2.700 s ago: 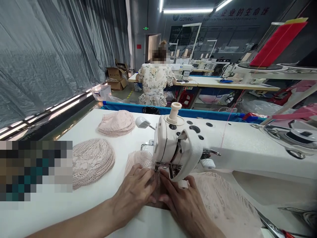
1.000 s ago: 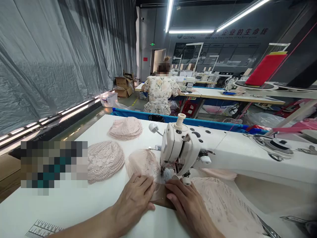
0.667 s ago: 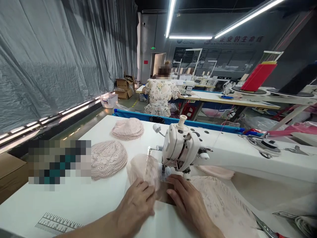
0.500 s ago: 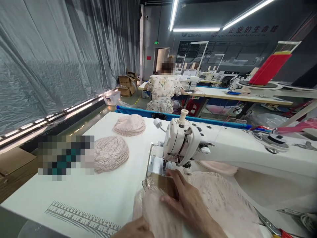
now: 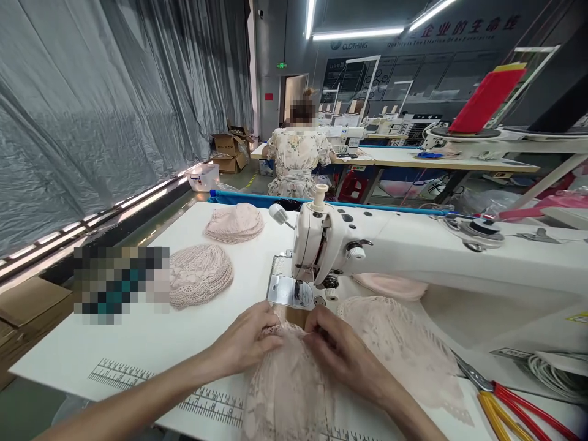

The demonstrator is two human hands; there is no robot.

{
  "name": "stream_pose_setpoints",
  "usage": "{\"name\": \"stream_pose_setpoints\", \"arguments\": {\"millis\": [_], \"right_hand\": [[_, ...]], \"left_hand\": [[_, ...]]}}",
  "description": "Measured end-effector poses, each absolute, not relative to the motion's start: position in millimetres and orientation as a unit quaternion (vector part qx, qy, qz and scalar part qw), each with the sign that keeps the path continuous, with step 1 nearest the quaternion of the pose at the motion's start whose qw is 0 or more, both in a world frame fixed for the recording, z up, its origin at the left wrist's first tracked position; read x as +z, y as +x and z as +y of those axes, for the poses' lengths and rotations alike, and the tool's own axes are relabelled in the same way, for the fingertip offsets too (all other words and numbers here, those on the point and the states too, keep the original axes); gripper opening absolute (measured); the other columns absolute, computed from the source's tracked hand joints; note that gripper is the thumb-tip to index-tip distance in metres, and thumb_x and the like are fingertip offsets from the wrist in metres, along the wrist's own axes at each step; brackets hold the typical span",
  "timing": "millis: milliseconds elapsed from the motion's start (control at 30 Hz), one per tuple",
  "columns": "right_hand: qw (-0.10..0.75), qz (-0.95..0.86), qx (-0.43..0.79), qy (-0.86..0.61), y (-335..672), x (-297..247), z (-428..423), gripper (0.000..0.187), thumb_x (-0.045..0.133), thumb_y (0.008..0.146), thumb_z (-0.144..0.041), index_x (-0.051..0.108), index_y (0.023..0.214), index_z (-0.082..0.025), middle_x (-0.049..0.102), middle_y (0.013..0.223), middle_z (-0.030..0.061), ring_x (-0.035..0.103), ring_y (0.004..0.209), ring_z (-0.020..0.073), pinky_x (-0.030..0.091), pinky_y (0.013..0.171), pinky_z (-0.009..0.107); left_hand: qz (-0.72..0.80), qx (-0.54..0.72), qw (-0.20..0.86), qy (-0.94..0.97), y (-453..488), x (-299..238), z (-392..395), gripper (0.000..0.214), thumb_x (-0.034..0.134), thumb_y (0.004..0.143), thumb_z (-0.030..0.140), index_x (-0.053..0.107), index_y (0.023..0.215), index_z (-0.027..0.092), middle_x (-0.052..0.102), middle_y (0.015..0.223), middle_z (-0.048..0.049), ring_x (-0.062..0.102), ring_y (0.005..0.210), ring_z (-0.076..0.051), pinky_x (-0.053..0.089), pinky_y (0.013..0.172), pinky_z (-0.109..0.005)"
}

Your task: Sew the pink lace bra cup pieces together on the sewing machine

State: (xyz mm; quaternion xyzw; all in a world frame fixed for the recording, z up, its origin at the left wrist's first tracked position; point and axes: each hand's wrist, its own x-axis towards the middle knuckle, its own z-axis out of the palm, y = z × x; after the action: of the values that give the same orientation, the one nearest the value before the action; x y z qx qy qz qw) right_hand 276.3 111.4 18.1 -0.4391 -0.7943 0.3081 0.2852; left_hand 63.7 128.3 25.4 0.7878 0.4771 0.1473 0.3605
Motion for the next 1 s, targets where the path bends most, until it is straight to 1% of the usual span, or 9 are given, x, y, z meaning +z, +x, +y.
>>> {"name": "stream_pose_setpoints", "arguments": {"millis": [133, 367, 467, 533, 633, 767, 867, 933, 1000], "right_hand": [[0.275, -0.774, 0.343, -0.455, 272.9, 13.9, 112.2, 0.019, 0.053, 0.088, -0.036, 0.054, 0.097, -0.020, 0.056, 0.071, -0.0014, 0.051, 0.062, 0.0159, 0.037, 0.057, 0.024], [0.287, -0.740, 0.348, -0.499, 270.2, 1.5, 118.4, 0.028, 0.049, 0.089, -0.040, 0.054, 0.070, -0.020, 0.044, 0.056, -0.0048, 0.041, 0.052, 0.0119, 0.028, 0.049, 0.022], [0.290, -0.743, 0.332, -0.504, 269.4, 1.1, 118.3, 0.031, 0.046, 0.090, -0.042, 0.053, 0.069, -0.020, 0.044, 0.056, -0.0046, 0.042, 0.052, 0.0122, 0.028, 0.049, 0.022], [0.295, -0.743, 0.316, -0.510, 269.3, 1.0, 118.6, 0.032, 0.042, 0.091, -0.042, 0.051, 0.069, -0.020, 0.045, 0.057, -0.0040, 0.043, 0.053, 0.0126, 0.028, 0.049, 0.022], [0.295, -0.747, 0.293, -0.519, 271.1, 0.4, 119.4, 0.032, 0.038, 0.092, -0.040, 0.047, 0.069, -0.021, 0.043, 0.055, -0.0043, 0.041, 0.050, 0.0125, 0.026, 0.049, 0.023], [0.287, -0.757, 0.272, -0.520, 273.1, -0.2, 118.5, 0.033, 0.038, 0.092, -0.037, 0.040, 0.063, -0.022, 0.040, 0.053, -0.0047, 0.038, 0.047, 0.0121, 0.025, 0.048, 0.024], [0.284, -0.765, 0.266, -0.514, 271.5, -0.2, 117.4, 0.033, 0.037, 0.093, -0.037, 0.038, 0.063, -0.022, 0.040, 0.053, -0.0043, 0.039, 0.047, 0.0122, 0.026, 0.048, 0.024], [0.286, -0.768, 0.264, -0.509, 270.2, 0.0, 117.4, 0.034, 0.035, 0.094, -0.037, 0.037, 0.063, -0.022, 0.040, 0.054, -0.0043, 0.039, 0.048, 0.0122, 0.026, 0.048, 0.023], [0.288, -0.771, 0.263, -0.504, 269.7, 0.4, 117.8, 0.034, 0.034, 0.094, -0.038, 0.035, 0.064, -0.023, 0.040, 0.054, -0.0042, 0.039, 0.049, 0.0122, 0.027, 0.048, 0.023]], "left_hand": [[0.443, 0.158, 0.391, 0.791, 60.2, 29.8, 131.7, 0.023, 0.042, 0.090, 0.021, 0.054, 0.071, 0.017, 0.053, 0.069, 0.0027, 0.050, 0.067, -0.014, 0.033, 0.061, -0.022], [0.437, 0.120, 0.402, 0.796, 49.5, 43.0, 135.5, 0.027, 0.035, 0.095, 0.030, 0.060, 0.102, 0.021, 0.062, 0.084, 0.0001, 0.054, 0.072, -0.017, 0.036, 0.064, -0.024], [0.461, 0.144, 0.377, 0.790, 56.7, 39.5, 130.2, 0.028, 0.049, 0.090, 0.040, 0.055, 0.111, 0.023, 0.063, 0.090, -0.0010, 0.055, 0.078, -0.020, 0.039, 0.068, -0.026], [0.456, 0.160, 0.365, 0.796, 62.6, 33.9, 126.8, 0.037, 0.056, 0.084, 0.034, 0.049, 0.119, 0.024, 0.063, 0.098, -0.0021, 0.056, 0.086, -0.022, 0.041, 0.073, -0.028], [0.452, 0.193, 0.331, 0.806, 62.4, 26.4, 127.2, 0.033, 0.042, 0.089, 0.022, 0.048, 0.122, 0.021, 0.062, 0.083, -0.0017, 0.056, 0.074, -0.020, 0.041, 0.070, -0.028], [0.480, 0.198, 0.288, 0.805, 45.5, 26.9, 129.6, 0.032, 0.030, 0.095, 0.024, 0.051, 0.118, 0.019, 0.056, 0.065, 0.0011, 0.053, 0.060, -0.017, 0.041, 0.062, -0.026], [0.468, 0.221, 0.241, 0.821, 39.5, 31.5, 123.4, 0.028, 0.035, 0.095, 0.024, 0.050, 0.119, 0.022, 0.062, 0.090, -0.0039, 0.057, 0.081, -0.019, 0.044, 0.073, -0.029], [0.436, 0.238, 0.201, 0.844, 43.5, 32.5, 119.1, 0.027, 0.040, 0.094, 0.021, 0.052, 0.119, 0.024, 0.057, 0.109, -0.0068, 0.053, 0.097, -0.021, 0.043, 0.082, -0.033], [0.414, 0.223, 0.186, 0.863, 50.5, 31.1, 119.2, 0.025, 0.048, 0.092, 0.022, 0.054, 0.116, 0.025, 0.053, 0.114, -0.0073, 0.050, 0.102, -0.023, 0.042, 0.085, -0.036]]}}
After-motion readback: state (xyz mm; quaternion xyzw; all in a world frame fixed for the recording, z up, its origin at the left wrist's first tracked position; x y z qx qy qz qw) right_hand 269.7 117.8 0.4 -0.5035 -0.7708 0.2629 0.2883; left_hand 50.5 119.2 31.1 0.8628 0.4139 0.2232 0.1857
